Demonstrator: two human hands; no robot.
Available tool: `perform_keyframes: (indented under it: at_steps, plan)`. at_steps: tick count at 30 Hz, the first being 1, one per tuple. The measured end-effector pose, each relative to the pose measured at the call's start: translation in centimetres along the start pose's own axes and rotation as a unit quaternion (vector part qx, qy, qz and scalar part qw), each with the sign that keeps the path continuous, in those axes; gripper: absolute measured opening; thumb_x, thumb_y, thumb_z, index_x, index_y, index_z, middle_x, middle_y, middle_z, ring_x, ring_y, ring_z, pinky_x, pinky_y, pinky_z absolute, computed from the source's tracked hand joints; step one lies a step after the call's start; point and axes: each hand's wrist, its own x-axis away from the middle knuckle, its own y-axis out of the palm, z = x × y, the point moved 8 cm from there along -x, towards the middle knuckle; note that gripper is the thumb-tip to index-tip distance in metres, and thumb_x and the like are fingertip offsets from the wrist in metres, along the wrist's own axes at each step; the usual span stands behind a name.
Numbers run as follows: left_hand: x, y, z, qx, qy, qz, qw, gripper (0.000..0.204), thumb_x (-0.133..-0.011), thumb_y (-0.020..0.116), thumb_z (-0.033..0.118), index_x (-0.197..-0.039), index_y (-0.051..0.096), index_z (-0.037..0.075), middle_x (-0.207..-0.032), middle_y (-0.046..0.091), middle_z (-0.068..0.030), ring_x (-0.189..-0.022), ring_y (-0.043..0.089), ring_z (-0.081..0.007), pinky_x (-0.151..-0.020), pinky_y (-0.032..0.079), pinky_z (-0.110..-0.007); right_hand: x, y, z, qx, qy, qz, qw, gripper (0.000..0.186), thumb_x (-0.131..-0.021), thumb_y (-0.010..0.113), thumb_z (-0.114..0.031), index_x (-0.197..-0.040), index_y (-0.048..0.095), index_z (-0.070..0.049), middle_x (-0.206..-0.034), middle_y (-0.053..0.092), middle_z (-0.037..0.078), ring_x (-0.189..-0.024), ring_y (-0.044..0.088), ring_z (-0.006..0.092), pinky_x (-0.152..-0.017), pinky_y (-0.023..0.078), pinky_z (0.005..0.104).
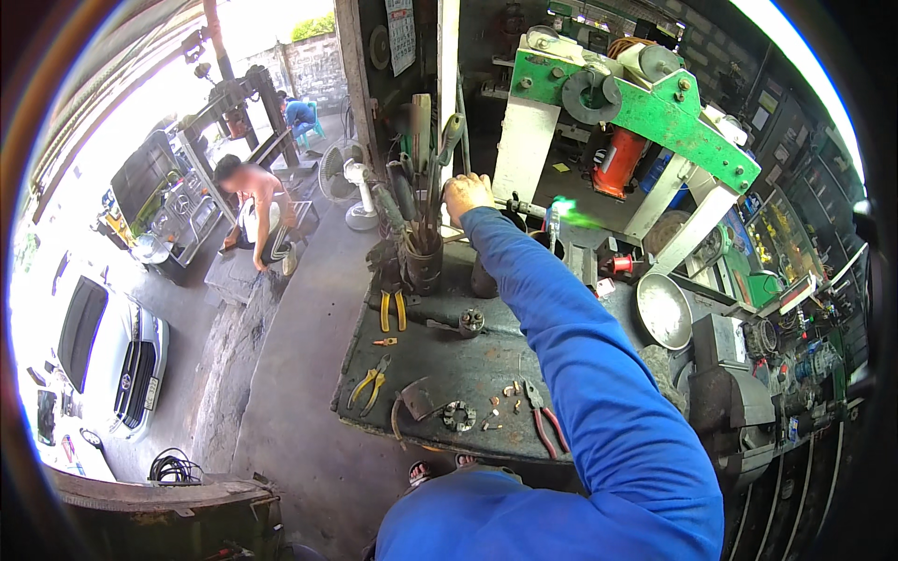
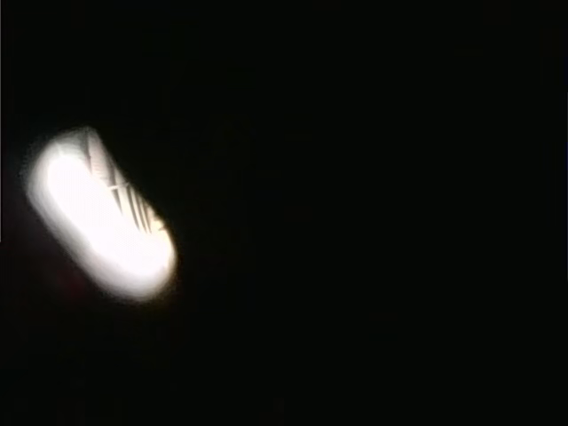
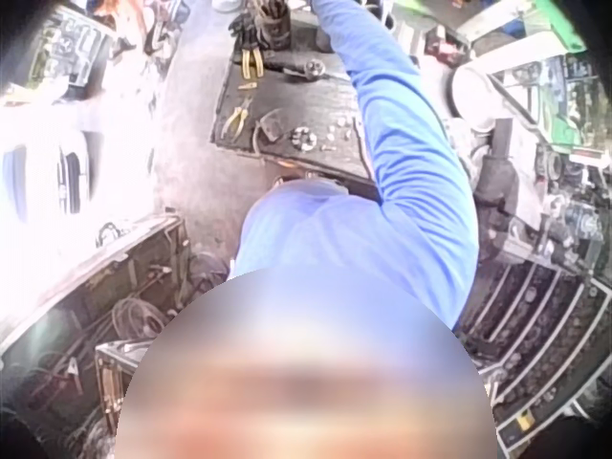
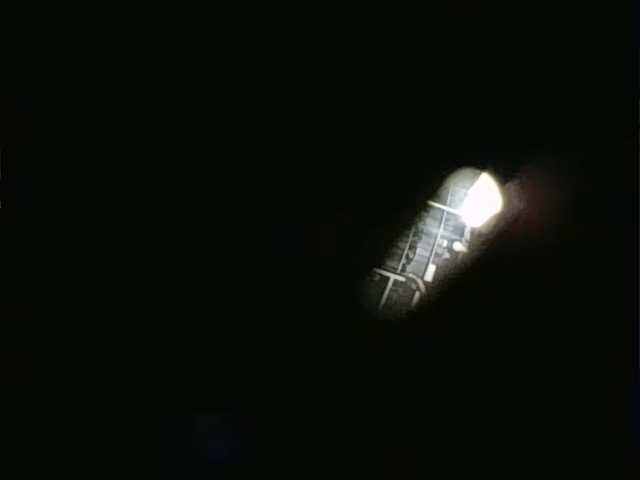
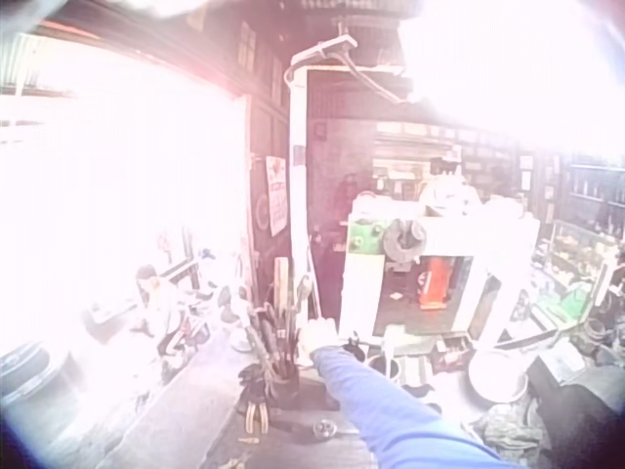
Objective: The person walks to a workbench and handles small metal parts, then uses a hammer and chisel to strike a metal piece clamped in a vise. The person repeatedly positions the chisel and strikes the part, then removes and repositions it.
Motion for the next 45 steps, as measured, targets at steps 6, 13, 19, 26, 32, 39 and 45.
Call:
perform_keyframes:
  at_steps: [6, 13, 19, 26, 32, 39, 45]
  plan:
    - [-0.3, -1.6, -1.4, -0.003, -0.003, 0.009, 1.000, 0.017, -0.090, 0.057, 0.009, -0.077, 0.066, 0.002, -0.067, 0.069, -0.0156, -0.045, 0.062, -0.0281, -0.039, 0.048, -0.041, 0.1, 0.0, 0.0, 0.005, 0.002, -0.010, 1.000, 0.024, -0.093, 0.065, -0.026, -0.110, 0.076, -0.014, -0.117, 0.072, 0.008, -0.120, 0.063, 0.0275, -0.101, 0.042, 0.0463]
    - [0.8, -3.6, -5.7, 0.072, -0.051, -0.042, 0.995, 0.014, -0.089, 0.056, 0.008, -0.080, 0.067, 0.004, -0.067, 0.068, -0.0135, -0.046, 0.063, -0.0279, -0.039, 0.049, -0.043, 2.7, -6.1, -0.1, -0.008, 0.044, 0.050, 0.998, 0.022, -0.085, 0.066, -0.020, -0.093, 0.077, -0.002, -0.099, 0.076, 0.021, -0.096, 0.074, 0.0394, -0.089, 0.059, 0.0499]
    - [2.8, -1.4, -7.5, 0.027, -0.076, -0.005, 0.997, 0.025, -0.092, 0.051, 0.002, -0.114, 0.063, 0.007, -0.075, 0.068, -0.0200, -0.052, 0.068, -0.0324, -0.044, 0.052, -0.043, 15.9, -16.4, -5.4, -0.142, -0.136, 0.188, 0.962, 0.035, -0.089, 0.077, -0.024, -0.118, 0.070, -0.005, -0.098, 0.070, 0.015, -0.095, 0.066, 0.0361, -0.087, 0.050, 0.0479]
    - [2.6, 4.0, -1.6, -0.028, -0.057, -0.105, 0.992, 0.017, -0.096, 0.058, 0.009, -0.095, 0.071, -0.002, -0.077, 0.072, -0.0122, -0.056, 0.071, -0.0239, -0.048, 0.056, -0.038, 33.4, -8.6, -6.6, -0.365, -0.059, -0.153, 0.917, 0.031, -0.085, 0.078, -0.015, -0.112, 0.073, 0.000, -0.091, 0.073, 0.016, -0.081, 0.070, 0.0275, -0.077, 0.056, 0.0394]
    - [4.2, 7.7, 3.8, -0.124, -0.019, -0.188, 0.974, 0.021, -0.096, 0.064, 0.016, -0.098, 0.075, -0.002, -0.081, 0.075, -0.0106, -0.067, 0.074, -0.0218, -0.057, 0.058, -0.034, 44.4, -1.3, -7.1, -0.389, 0.062, -0.252, 0.884, 0.028, -0.092, 0.076, -0.016, -0.111, 0.074, 0.005, -0.095, 0.078, 0.016, -0.082, 0.074, 0.0222, -0.079, 0.059, 0.0356]
    - [4.4, 11.1, 6.4, -0.250, 0.027, -0.251, 0.935, 0.026, -0.094, 0.067, 0.021, -0.098, 0.079, -0.002, -0.087, 0.078, -0.0093, -0.068, 0.073, -0.0186, -0.063, 0.058, -0.034, 44.3, -1.9, -8.4, -0.307, -0.043, -0.195, 0.931, 0.025, -0.089, 0.075, -0.018, -0.106, 0.074, 0.000, -0.092, 0.073, 0.018, -0.081, 0.072, 0.0325, -0.076, 0.057, 0.0420]
    - [3.0, 11.6, 6.2, -0.256, 0.032, -0.271, 0.927, 0.025, -0.094, 0.067, 0.020, -0.097, 0.079, -0.002, -0.086, 0.078, -0.0093, -0.069, 0.073, -0.0182, -0.063, 0.057, -0.034, 44.0, -2.2, -8.6, -0.309, -0.010, -0.189, 0.932, 0.024, -0.090, 0.074, -0.020, -0.105, 0.074, -0.002, -0.093, 0.073, 0.018, -0.084, 0.070, 0.0352, -0.078, 0.055, 0.0462]
